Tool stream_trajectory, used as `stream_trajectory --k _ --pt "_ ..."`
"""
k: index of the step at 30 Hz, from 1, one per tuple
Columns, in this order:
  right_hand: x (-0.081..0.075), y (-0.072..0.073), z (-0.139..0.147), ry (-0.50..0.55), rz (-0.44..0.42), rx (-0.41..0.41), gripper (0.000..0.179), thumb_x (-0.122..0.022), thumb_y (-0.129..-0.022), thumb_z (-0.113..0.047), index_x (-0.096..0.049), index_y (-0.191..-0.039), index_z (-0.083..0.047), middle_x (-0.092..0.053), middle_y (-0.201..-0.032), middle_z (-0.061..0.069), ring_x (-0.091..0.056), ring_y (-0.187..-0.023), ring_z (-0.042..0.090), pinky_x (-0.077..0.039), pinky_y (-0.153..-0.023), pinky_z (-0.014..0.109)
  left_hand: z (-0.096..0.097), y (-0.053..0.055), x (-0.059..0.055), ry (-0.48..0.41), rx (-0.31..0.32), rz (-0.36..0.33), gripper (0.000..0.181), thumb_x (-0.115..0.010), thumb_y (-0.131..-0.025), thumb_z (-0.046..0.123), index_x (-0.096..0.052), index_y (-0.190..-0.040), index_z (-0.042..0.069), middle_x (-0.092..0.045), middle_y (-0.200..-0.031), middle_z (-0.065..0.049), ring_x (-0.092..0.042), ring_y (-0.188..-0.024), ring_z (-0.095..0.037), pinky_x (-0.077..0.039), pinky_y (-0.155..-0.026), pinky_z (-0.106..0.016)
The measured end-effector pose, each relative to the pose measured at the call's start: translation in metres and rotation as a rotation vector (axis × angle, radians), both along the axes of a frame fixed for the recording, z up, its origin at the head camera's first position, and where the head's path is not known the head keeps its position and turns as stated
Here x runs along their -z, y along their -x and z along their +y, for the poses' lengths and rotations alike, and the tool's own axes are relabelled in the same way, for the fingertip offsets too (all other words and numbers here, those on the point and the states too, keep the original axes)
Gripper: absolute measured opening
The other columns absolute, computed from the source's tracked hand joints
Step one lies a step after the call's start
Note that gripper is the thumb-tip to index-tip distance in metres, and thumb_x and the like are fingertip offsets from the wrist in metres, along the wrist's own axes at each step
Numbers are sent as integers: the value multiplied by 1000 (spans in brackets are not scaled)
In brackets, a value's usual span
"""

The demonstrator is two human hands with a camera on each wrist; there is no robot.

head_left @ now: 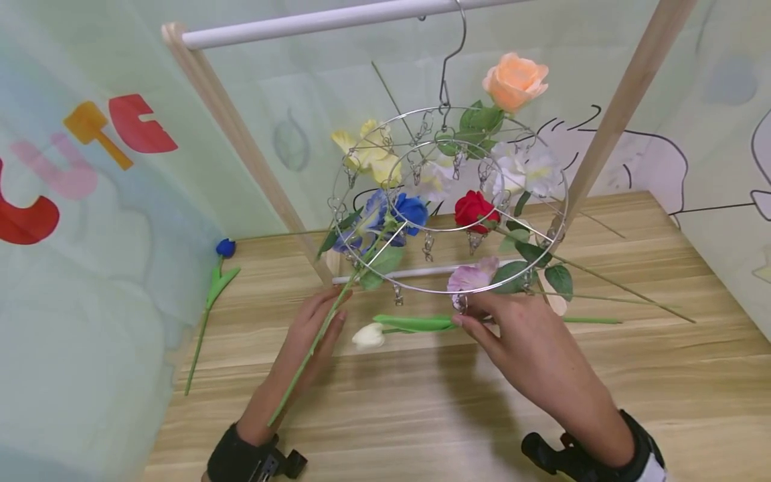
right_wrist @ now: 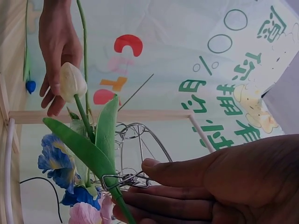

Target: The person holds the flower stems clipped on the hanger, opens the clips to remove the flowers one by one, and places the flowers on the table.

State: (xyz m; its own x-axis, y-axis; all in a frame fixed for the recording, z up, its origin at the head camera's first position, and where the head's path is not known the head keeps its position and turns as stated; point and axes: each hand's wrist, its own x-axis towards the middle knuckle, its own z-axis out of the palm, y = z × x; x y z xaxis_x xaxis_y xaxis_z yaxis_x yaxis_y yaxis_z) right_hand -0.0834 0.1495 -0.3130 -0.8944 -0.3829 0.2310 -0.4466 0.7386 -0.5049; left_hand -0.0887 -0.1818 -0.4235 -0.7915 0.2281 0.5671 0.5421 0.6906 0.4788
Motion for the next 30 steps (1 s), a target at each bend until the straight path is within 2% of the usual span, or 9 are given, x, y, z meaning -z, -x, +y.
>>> stream_trajectory --k 5,8,10,12,15,16,22,26,30 --pt "0 -1 0 -12 3 1 7 -79 -98 -25 -79 -100 -19 -75 -85 -9 -58 -70 5 -48 -64 28 18 -6 -5 -31 62 -16 39 -61 -103 -3 -64 -142 -1 -64 -145 -15 -58 -136 -33 -39 -118 -20" --pt "0 -2 0 -23 -3 9 7 -80 -97 -25 -79 -98 -18 -71 -80 -9 -54 -67 7 -45 -60 27 26 -9 -9 -75 104 -3 40 -55 -103 -8 -63 -142 -2 -64 -144 -17 -64 -116 -25 -48 -101 -17" --pt "0 -2 0 -27 -6 13 7 -80 -97 -24 -78 -97 -18 -70 -79 -9 -54 -66 8 -44 -59 26 30 -11 -10 -112 119 2 41 -52 -103 -10 -63 -141 -2 -65 -143 -17 -65 -111 -22 -49 -95 -16" --pt "-1 -2 0 -31 -8 15 7 -80 -97 -24 -78 -96 -18 -67 -77 -9 -53 -66 8 -43 -59 26 32 -12 -11 -150 125 -8 41 -50 -104 -11 -64 -141 0 -65 -142 -17 -66 -113 -21 -50 -97 -17" --pt "-1 -2 0 -32 -17 16 7 -79 -98 -24 -77 -95 -18 -65 -74 -10 -53 -66 8 -43 -59 27 34 -13 -14 -182 125 -25 41 -46 -106 -11 -65 -140 3 -66 -140 -15 -60 -136 -28 -43 -117 -23" --pt "-1 -2 0 -33 -24 16 7 -79 -98 -24 -77 -95 -18 -64 -73 -10 -53 -65 8 -43 -59 27 34 -14 -16 -197 130 -34 41 -43 -107 -10 -65 -139 4 -67 -139 -14 -59 -139 -28 -41 -119 -25" --pt "-4 -2 2 -35 -50 14 8 -79 -98 -25 -79 -100 -18 -71 -79 -8 -58 -67 6 -47 -61 27 36 -17 -22 -358 215 -127 43 -31 -112 -6 -64 -137 4 -70 -132 -13 -65 -125 -18 -50 -106 -26" --pt "-4 -2 3 -36 -50 12 9 -78 -98 -27 -80 -100 -19 -73 -81 -8 -59 -68 6 -49 -61 28 39 -16 -24 -328 242 -42 39 -43 -108 -7 -64 -139 2 -70 -134 -15 -65 -128 -21 -49 -111 -29" --pt "-4 -1 4 -38 -41 7 9 -78 -99 -28 -80 -100 -20 -73 -80 -9 -57 -66 5 -47 -60 28 48 -15 -27 -214 241 84 33 -56 -109 10 -66 -139 2 -70 -136 -14 -63 -131 -28 -44 -118 -29"
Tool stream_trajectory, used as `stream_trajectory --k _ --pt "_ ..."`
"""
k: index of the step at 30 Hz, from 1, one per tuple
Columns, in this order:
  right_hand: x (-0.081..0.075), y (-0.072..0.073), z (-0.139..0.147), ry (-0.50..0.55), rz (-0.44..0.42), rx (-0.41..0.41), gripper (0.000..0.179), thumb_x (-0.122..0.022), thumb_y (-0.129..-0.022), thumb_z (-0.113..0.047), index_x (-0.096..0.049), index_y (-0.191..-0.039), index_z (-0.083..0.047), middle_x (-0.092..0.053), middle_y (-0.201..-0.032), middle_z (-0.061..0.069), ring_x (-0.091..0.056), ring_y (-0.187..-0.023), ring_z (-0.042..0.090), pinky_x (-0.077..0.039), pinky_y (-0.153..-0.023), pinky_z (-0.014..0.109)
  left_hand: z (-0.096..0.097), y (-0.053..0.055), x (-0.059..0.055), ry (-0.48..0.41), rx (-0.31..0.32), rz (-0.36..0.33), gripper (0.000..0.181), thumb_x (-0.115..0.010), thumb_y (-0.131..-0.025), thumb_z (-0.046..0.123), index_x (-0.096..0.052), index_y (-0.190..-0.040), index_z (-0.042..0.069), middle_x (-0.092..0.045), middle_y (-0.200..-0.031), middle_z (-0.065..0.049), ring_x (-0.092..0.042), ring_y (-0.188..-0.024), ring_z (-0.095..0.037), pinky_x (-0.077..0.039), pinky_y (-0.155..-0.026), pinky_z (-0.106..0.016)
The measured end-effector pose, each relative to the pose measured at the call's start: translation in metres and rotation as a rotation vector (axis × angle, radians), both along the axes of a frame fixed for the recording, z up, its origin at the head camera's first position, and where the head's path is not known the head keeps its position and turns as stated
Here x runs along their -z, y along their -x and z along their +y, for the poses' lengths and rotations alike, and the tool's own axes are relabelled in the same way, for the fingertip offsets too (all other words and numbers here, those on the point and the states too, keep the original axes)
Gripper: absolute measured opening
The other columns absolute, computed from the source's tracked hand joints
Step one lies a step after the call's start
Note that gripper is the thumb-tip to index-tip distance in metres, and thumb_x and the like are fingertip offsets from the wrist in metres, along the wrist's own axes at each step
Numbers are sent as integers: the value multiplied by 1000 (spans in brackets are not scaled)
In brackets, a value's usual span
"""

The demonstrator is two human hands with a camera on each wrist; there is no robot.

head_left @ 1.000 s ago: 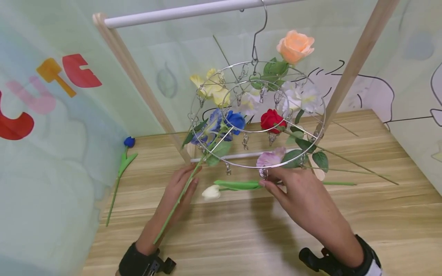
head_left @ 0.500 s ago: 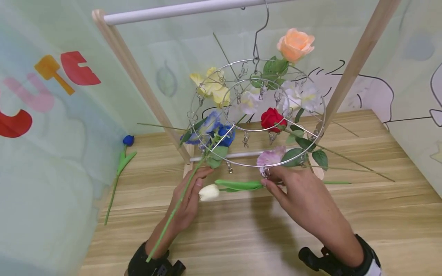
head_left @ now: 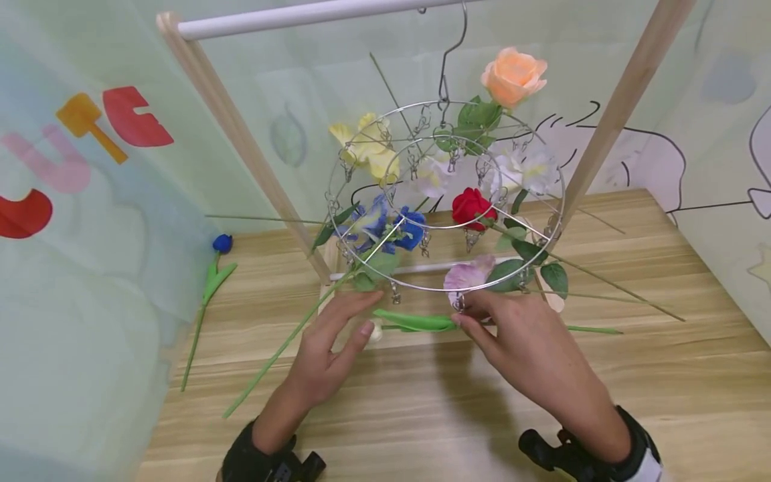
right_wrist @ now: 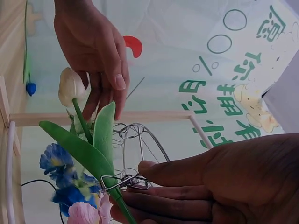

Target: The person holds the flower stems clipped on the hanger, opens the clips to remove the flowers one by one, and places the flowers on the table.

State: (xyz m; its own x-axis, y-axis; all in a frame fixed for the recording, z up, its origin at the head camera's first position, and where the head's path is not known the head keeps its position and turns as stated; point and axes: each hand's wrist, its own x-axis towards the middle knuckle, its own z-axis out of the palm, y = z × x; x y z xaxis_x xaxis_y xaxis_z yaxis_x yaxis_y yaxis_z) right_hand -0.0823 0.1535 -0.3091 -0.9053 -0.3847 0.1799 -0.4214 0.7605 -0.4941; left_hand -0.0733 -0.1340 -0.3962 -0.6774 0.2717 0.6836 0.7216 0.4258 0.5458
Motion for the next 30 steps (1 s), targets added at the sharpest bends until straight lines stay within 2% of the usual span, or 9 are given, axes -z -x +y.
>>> stream_trajectory --k 4,6,9,12,16,21,24,30 --pt "2 1 -1 15 10 -12 11 -78 -99 -28 -80 -103 -19 -76 -85 -7 -59 -67 5 -48 -61 28 9 1 -6 93 -45 125 33 -61 -110 29 -72 -130 4 -73 -128 -11 -67 -121 -30 -47 -111 -30" --pt "3 2 -1 32 8 -21 13 -77 -99 -28 -81 -106 -18 -79 -90 -6 -63 -72 6 -52 -64 30 13 3 -9 137 -68 187 31 -64 -108 29 -75 -124 5 -74 -122 -9 -68 -114 -29 -49 -103 -33" --pt "5 3 -2 65 -4 -36 15 -77 -99 -29 -81 -108 -18 -80 -96 -6 -69 -80 6 -56 -70 32 18 4 -12 202 -89 237 28 -67 -107 29 -78 -120 7 -77 -117 -5 -69 -109 -27 -51 -94 -38" --pt "6 3 -3 98 -17 -52 13 -76 -100 -29 -80 -107 -19 -79 -95 -8 -68 -81 6 -57 -71 32 21 5 -14 279 -110 243 28 -69 -105 31 -80 -120 10 -78 -115 -3 -70 -108 -24 -52 -93 -41" --pt "7 4 -5 147 -51 -69 11 -75 -101 -28 -79 -107 -19 -78 -97 -7 -71 -86 8 -62 -76 35 25 4 -17 374 -125 215 29 -69 -105 33 -79 -124 13 -79 -118 0 -71 -110 -20 -53 -96 -43" --pt "6 6 -7 182 -112 -75 12 -74 -102 -26 -78 -107 -17 -78 -98 -5 -75 -91 10 -65 -80 37 31 2 -21 462 -111 208 32 -69 -104 33 -78 -128 14 -79 -122 1 -73 -111 -17 -53 -97 -42" --pt "6 7 -8 192 -136 -75 11 -74 -102 -25 -78 -107 -16 -78 -97 -4 -75 -91 11 -65 -81 37 35 1 -23 498 -95 205 34 -70 -103 33 -77 -131 15 -80 -120 2 -74 -107 -16 -53 -96 -41" --pt "8 8 -9 222 -155 -79 13 -75 -102 -25 -79 -109 -15 -78 -99 -5 -74 -92 9 -64 -83 37 42 0 -24 514 -73 205 37 -76 -99 28 -76 -133 12 -80 -105 3 -75 -94 -10 -53 -93 -37"
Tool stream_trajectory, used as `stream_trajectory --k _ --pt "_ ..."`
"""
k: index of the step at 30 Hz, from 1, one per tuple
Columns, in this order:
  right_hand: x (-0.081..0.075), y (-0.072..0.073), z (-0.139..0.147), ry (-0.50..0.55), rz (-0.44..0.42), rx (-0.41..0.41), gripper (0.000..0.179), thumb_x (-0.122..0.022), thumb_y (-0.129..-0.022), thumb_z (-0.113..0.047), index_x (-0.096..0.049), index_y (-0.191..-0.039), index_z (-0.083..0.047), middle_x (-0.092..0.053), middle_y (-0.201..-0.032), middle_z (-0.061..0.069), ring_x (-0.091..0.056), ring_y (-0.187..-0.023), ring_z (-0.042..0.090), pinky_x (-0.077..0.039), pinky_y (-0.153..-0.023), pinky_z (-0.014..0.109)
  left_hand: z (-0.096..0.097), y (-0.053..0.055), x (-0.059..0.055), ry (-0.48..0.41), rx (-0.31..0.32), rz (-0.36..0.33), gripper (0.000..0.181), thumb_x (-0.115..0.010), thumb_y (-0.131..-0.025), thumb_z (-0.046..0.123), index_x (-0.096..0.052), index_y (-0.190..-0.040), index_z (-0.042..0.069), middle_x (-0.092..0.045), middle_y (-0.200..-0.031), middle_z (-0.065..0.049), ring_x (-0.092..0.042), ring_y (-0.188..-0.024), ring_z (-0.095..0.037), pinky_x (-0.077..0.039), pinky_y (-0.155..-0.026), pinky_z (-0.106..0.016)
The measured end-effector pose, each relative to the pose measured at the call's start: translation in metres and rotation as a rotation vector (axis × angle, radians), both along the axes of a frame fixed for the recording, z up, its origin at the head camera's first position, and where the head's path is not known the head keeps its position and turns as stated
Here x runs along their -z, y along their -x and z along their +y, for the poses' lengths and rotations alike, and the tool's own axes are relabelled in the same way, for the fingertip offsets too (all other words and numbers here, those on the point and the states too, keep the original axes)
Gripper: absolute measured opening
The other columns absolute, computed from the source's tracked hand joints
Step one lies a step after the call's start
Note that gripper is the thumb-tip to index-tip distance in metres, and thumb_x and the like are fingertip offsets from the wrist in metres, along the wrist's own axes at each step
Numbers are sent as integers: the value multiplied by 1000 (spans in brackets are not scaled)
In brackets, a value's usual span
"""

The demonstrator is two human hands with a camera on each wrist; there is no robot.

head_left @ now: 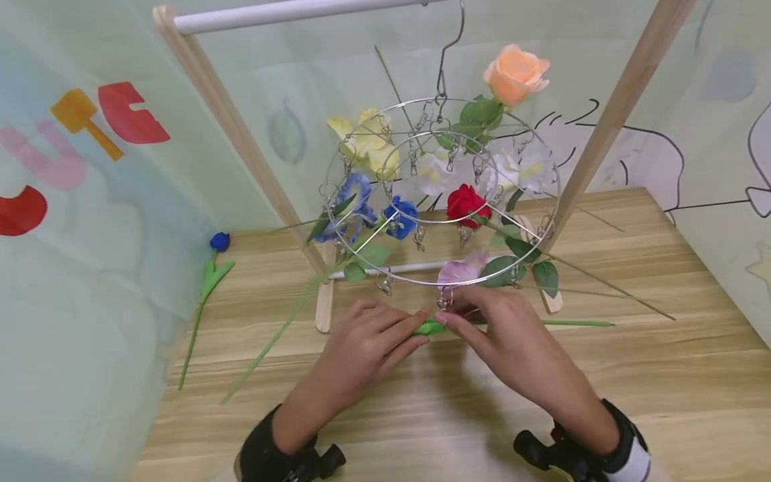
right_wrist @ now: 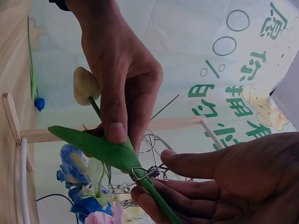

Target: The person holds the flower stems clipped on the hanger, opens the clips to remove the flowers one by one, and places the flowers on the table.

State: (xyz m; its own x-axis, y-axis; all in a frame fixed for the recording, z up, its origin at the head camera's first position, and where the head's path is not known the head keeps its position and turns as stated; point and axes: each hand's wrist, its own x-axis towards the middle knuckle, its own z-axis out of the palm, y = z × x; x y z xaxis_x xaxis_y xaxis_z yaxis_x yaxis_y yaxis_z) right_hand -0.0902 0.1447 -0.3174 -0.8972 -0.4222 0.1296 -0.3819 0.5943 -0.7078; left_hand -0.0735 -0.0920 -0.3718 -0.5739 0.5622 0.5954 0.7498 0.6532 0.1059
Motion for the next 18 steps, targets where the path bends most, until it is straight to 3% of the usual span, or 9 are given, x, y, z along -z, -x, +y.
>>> stream_trajectory --k 6,12,18 --pt "0 2 -2 -9 28 -12 10 -78 -99 -27 -82 -104 -20 -79 -98 -10 -68 -85 4 -61 -76 32 6 3 -4 17 -4 37 26 -77 -98 19 -80 -121 9 -78 -101 2 -75 -92 -13 -55 -92 -36" --pt "3 1 -4 48 55 13 13 -83 -94 -23 -84 -106 -18 -81 -100 -9 -71 -86 3 -60 -73 23 7 5 -4 25 -11 80 17 -74 -99 16 -80 -112 7 -77 -100 0 -74 -93 -14 -55 -92 -35" --pt "3 0 -4 91 114 18 6 -83 -94 -22 -84 -99 -19 -80 -95 -9 -72 -86 3 -61 -75 27 7 5 -6 29 -10 104 15 -72 -100 14 -81 -111 7 -76 -98 1 -73 -91 -13 -55 -93 -35"
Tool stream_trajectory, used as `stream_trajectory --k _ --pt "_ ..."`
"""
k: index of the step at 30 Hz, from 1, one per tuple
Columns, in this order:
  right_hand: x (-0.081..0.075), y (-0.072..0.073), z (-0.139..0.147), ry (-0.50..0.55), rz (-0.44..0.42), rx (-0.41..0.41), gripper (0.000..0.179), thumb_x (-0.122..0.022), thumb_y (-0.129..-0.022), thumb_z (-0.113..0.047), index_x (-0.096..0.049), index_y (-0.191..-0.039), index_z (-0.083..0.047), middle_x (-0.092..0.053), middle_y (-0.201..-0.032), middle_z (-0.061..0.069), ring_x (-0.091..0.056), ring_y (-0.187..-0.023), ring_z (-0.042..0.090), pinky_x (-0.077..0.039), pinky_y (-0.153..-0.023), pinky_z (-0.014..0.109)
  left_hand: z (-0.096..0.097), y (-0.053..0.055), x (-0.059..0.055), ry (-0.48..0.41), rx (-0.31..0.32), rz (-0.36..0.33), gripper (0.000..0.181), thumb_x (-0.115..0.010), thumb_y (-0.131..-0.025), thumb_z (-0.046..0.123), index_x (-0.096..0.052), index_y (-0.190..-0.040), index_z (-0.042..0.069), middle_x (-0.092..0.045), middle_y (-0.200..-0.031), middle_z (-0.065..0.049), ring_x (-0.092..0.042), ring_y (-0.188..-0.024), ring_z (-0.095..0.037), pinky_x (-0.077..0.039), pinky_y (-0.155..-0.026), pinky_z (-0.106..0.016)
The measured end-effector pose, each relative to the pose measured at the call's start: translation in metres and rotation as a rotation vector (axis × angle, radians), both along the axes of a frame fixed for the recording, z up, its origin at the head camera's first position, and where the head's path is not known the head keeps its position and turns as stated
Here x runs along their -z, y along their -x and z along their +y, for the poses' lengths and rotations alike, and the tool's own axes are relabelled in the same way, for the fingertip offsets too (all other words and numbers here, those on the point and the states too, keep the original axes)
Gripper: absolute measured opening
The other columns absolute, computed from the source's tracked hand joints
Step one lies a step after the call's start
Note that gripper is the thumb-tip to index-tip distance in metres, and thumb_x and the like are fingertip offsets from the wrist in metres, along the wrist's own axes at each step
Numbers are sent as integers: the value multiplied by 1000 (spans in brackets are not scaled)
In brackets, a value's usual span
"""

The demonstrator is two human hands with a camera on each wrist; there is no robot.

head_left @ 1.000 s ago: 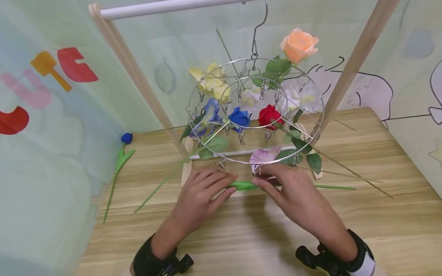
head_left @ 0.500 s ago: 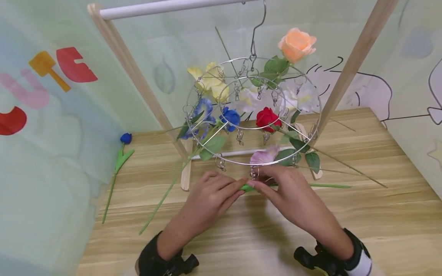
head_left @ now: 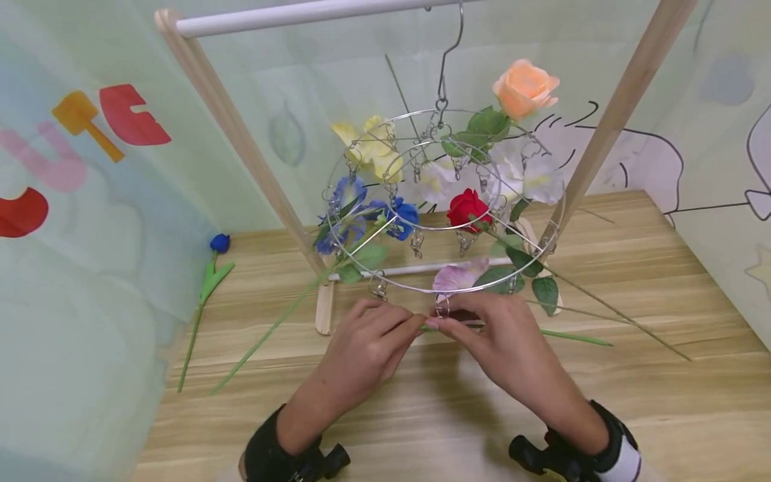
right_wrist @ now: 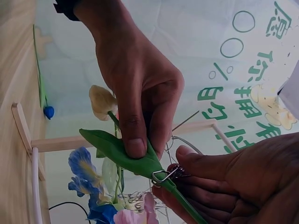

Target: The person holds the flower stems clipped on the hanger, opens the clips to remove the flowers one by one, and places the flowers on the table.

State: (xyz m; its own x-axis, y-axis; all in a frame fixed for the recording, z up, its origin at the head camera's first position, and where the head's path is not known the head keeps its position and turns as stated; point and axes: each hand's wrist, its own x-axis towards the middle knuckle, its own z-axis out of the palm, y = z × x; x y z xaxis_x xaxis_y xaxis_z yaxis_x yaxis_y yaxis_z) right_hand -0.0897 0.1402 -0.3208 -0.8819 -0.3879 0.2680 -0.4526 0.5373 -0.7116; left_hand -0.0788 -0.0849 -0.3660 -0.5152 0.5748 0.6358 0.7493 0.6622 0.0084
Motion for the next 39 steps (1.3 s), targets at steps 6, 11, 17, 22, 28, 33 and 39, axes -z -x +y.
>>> stream_trajectory --k 6,11,17,22,28,33,39 --pt "0 -2 -1 -4 13 25 4 -83 -94 -23 -83 -96 -20 -79 -89 -12 -67 -78 1 -56 -68 23 -1 0 1 6 2 7 14 -75 -97 11 -82 -109 8 -76 -96 1 -73 -88 -12 -54 -93 -35" --pt "-1 -3 0 -20 -20 56 3 -83 -94 -24 -84 -92 -22 -77 -84 -14 -66 -74 1 -54 -65 23 -2 -2 4 58 -21 12 14 -77 -95 10 -83 -108 11 -76 -94 4 -72 -87 -11 -53 -93 -35" --pt "-2 -2 0 -23 -23 55 2 -85 -92 -20 -84 -93 -20 -79 -86 -13 -68 -77 3 -56 -67 23 -6 -4 5 80 -53 -49 14 -76 -97 13 -83 -109 12 -78 -98 3 -74 -92 -12 -53 -94 -36" --pt "-4 -3 -1 -41 -62 49 11 -85 -92 -22 -85 -101 -17 -81 -95 -9 -74 -86 3 -58 -70 23 -9 -6 5 85 -68 -76 14 -76 -98 14 -83 -110 13 -79 -101 3 -74 -94 -12 -53 -96 -36" --pt "-5 -3 -2 -70 -66 80 20 -85 -92 -30 -85 -106 -16 -82 -99 -6 -76 -92 8 -62 -76 30 -14 -7 7 92 -79 -69 17 -80 -94 14 -84 -111 15 -80 -101 3 -74 -94 -14 -54 -97 -38" --pt "-5 -5 -3 -101 -22 106 26 -85 -92 -33 -84 -110 -14 -82 -103 -4 -74 -93 11 -60 -77 38 -22 -8 10 110 -95 -69 20 -82 -92 15 -84 -112 17 -80 -103 3 -74 -96 -15 -54 -100 -40" --pt "-5 -7 -5 -126 -25 121 28 -83 -94 -35 -83 -111 -13 -82 -104 0 -73 -93 14 -60 -79 42 -32 -8 13 124 -123 -84 25 -84 -89 12 -84 -113 17 -80 -106 3 -73 -101 -17 -53 -102 -41"
